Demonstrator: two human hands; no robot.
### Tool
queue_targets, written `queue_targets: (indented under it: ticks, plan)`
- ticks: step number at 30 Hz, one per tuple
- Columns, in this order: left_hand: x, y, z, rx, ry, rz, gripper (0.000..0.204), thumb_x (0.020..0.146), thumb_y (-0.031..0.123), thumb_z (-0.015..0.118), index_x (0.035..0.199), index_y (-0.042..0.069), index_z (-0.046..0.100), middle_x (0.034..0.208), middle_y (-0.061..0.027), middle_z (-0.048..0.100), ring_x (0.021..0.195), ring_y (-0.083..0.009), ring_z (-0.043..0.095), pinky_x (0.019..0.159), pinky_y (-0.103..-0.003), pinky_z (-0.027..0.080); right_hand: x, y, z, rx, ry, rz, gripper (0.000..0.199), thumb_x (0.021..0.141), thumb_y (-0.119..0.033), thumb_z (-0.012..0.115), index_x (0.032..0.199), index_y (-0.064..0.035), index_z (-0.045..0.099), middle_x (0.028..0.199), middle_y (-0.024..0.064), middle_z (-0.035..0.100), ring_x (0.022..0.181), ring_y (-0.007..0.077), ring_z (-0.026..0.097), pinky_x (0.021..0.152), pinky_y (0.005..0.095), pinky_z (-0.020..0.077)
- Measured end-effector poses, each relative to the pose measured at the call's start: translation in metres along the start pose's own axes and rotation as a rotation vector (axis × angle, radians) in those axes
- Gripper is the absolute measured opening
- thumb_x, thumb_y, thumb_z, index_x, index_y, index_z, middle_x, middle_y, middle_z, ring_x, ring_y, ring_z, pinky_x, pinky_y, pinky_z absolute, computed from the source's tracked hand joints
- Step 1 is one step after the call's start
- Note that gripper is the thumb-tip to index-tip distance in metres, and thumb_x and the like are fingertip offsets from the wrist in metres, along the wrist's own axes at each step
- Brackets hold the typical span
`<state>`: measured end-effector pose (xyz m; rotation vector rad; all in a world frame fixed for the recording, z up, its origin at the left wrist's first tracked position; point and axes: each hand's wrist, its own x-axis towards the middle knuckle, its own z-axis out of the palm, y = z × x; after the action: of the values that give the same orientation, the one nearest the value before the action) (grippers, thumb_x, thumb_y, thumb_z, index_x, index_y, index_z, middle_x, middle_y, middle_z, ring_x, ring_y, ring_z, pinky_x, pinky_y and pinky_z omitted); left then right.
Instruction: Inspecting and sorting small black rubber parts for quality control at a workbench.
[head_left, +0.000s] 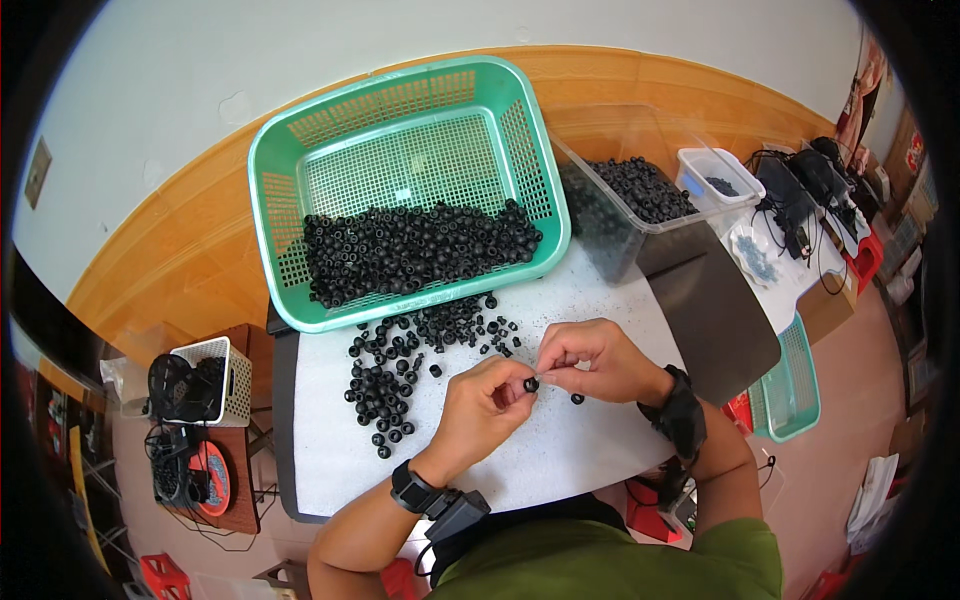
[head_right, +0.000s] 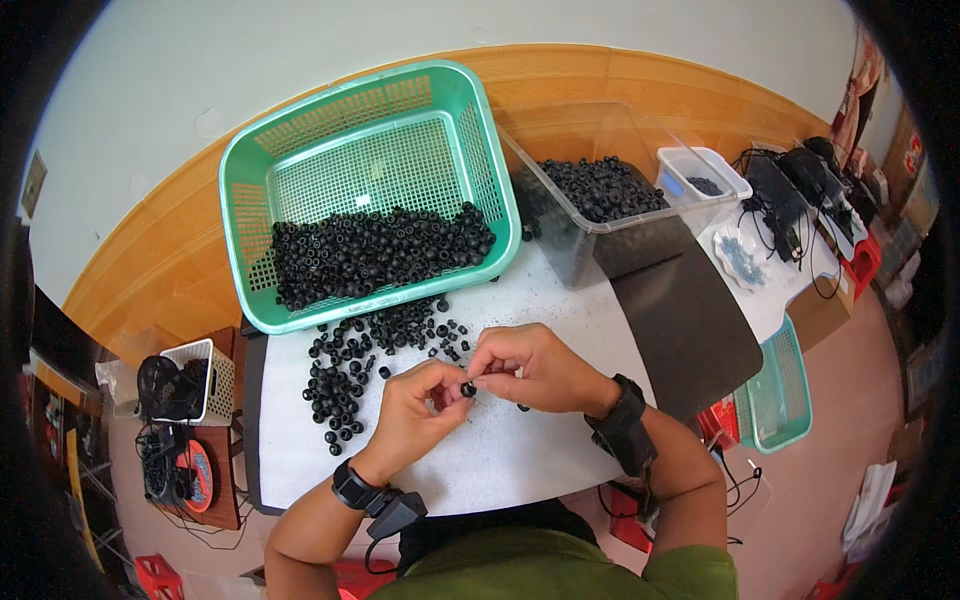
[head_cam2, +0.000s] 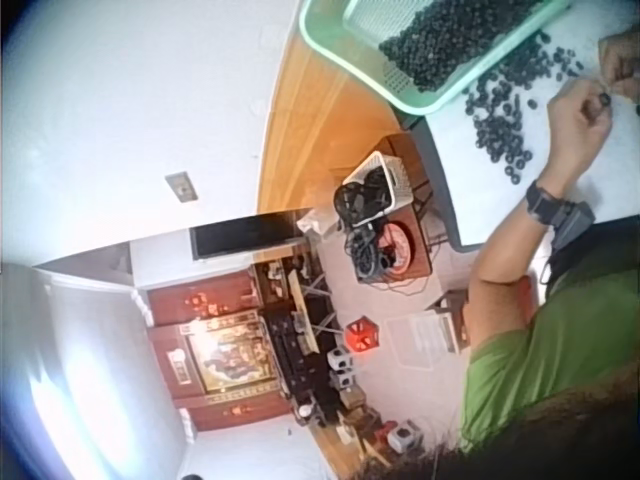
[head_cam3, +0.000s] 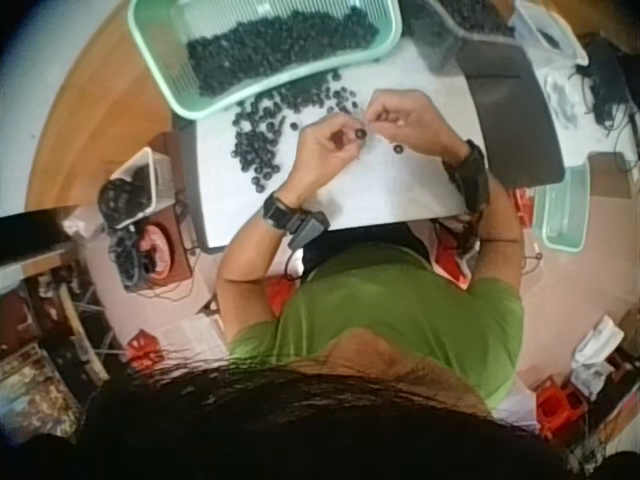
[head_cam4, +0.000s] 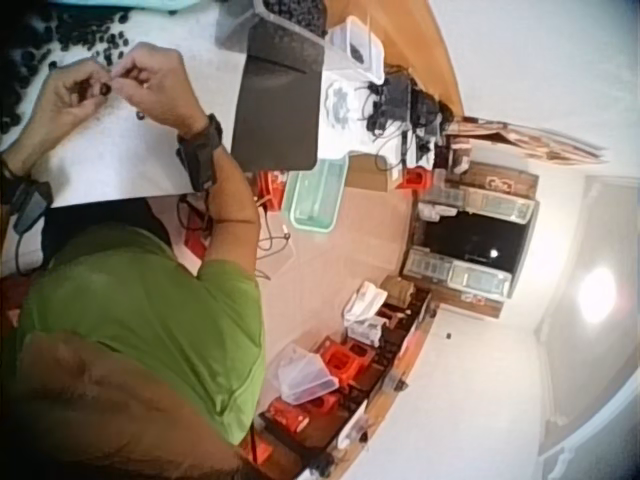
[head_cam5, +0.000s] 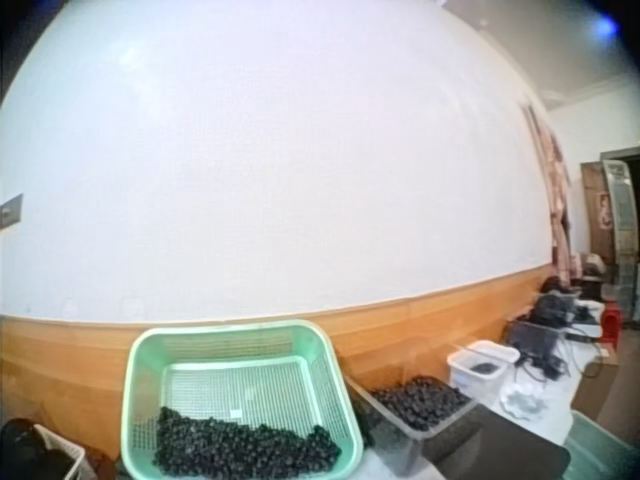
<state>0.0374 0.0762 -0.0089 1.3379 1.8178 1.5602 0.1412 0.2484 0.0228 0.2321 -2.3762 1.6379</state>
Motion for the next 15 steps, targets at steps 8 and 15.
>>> queue_targets:
  ticks: [8, 15]
  plan:
    - [0.000, -0.004, -0.002, -0.095, 0.045, 0.001, 0.021, 0.073, -0.004, 0.067, 0.092, 0.003, 0.061, 0.077, 0.0010, 0.053, 0.069, -0.0049, 0.052, 0.060, -0.019, 0.043, 0.000, 0.002, 0.004, -0.026, 0.025, -0.029, 0.011, 0.077, 0.004, 0.061, 0.087, 0.0009, 0.060, 0.080, 0.0035, 0.058, 0.069, 0.0094, 0.053, 0.058, 0.0226, 0.0429]
    - [-0.002, 0.001, 0.000, -0.011, 0.043, -0.123, 0.017, 0.074, -0.003, 0.068, 0.087, 0.003, 0.058, 0.073, -0.0001, 0.058, 0.065, -0.0050, 0.056, 0.060, -0.019, 0.048, -0.001, 0.002, 0.013, 0.083, 0.071, 0.054, 0.010, 0.077, 0.003, 0.064, 0.086, -0.0003, 0.060, 0.078, 0.0040, 0.058, 0.066, 0.0102, 0.054, 0.058, 0.0233, 0.0433]
